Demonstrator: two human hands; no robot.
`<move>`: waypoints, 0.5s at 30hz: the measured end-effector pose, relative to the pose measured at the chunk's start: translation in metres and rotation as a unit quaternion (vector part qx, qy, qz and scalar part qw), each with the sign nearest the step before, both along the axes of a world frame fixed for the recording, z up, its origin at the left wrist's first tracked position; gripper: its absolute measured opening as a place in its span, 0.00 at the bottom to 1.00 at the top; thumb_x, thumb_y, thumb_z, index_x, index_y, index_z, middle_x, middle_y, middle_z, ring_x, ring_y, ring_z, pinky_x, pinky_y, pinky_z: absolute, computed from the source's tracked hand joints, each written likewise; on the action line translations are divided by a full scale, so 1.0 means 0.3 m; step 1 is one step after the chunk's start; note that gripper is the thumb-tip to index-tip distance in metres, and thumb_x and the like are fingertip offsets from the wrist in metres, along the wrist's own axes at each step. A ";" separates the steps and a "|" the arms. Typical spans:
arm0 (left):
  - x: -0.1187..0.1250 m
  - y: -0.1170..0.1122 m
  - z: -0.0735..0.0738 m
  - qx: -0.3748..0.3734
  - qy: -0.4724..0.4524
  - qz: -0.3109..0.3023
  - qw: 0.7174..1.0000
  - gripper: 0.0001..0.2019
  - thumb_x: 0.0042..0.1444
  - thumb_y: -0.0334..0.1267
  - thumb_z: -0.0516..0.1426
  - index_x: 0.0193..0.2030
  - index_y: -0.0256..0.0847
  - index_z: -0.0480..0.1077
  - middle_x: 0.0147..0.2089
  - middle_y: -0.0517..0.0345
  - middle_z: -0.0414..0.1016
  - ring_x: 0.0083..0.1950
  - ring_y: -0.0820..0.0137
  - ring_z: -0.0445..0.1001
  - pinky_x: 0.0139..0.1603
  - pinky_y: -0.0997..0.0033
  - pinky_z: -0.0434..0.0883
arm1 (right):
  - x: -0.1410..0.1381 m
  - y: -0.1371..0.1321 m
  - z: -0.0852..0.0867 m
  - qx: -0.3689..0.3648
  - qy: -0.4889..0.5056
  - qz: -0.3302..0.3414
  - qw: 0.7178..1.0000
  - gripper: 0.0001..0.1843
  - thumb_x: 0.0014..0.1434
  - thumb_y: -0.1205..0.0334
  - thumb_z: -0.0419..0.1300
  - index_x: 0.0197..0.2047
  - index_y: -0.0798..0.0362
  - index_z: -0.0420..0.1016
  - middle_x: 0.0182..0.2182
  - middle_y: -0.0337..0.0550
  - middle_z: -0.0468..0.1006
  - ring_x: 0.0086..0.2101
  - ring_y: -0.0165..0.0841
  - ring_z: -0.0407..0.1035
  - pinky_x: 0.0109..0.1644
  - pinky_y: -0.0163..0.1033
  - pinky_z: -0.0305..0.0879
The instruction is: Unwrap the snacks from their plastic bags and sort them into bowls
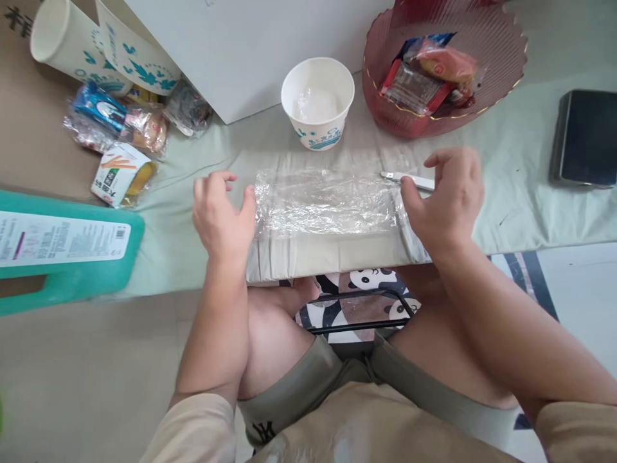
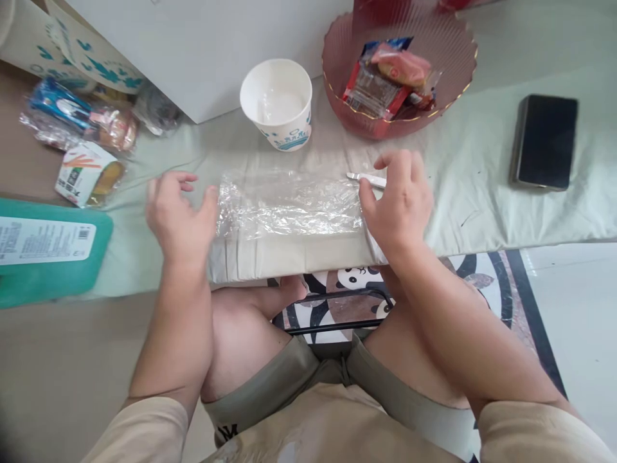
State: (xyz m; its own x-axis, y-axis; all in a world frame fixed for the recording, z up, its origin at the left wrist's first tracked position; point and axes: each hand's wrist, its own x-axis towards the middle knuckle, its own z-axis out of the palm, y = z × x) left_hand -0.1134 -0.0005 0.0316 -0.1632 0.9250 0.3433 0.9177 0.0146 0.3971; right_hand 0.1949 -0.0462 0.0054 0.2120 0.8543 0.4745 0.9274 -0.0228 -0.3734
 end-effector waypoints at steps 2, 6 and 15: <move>0.059 -0.034 0.013 0.059 0.001 -0.079 0.995 0.04 0.61 0.32 0.60 0.42 0.44 0.74 0.43 0.51 0.80 0.44 0.62 0.79 0.49 0.59 0.75 | -0.016 -0.006 -0.004 0.017 -0.017 0.027 0.999 0.04 0.67 0.62 0.57 0.44 0.47 0.72 0.39 0.51 0.74 0.42 0.45 0.69 0.44 0.50 0.67; 0.214 -0.077 -0.009 0.013 0.019 -0.302 0.953 0.12 0.69 0.32 0.52 0.49 0.41 0.77 0.53 0.49 0.83 0.57 0.62 0.80 0.60 0.59 0.76 | -0.053 0.000 -0.007 0.014 -0.025 0.052 0.998 0.09 0.66 0.68 0.55 0.37 0.47 0.74 0.36 0.48 0.72 0.41 0.45 0.68 0.47 0.54 0.65; 0.263 -0.063 -0.038 -0.229 0.087 -0.263 0.933 0.29 0.69 0.46 0.53 0.76 0.51 0.61 0.83 0.54 0.54 0.84 0.45 0.48 0.81 0.27 0.42 | -0.175 -0.039 -0.047 -0.102 0.016 0.285 0.953 0.23 0.69 0.68 0.49 0.63 0.54 0.74 0.63 0.58 0.78 0.65 0.49 0.69 0.67 0.57 0.68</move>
State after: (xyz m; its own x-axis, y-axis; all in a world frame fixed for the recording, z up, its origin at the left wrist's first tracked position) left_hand -0.0345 -0.0194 0.0202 0.3756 0.9177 -0.1292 0.8958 -0.3237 0.3046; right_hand 0.1424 -0.0579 -0.0088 -0.3027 0.9090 0.2864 0.7993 0.4058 -0.4432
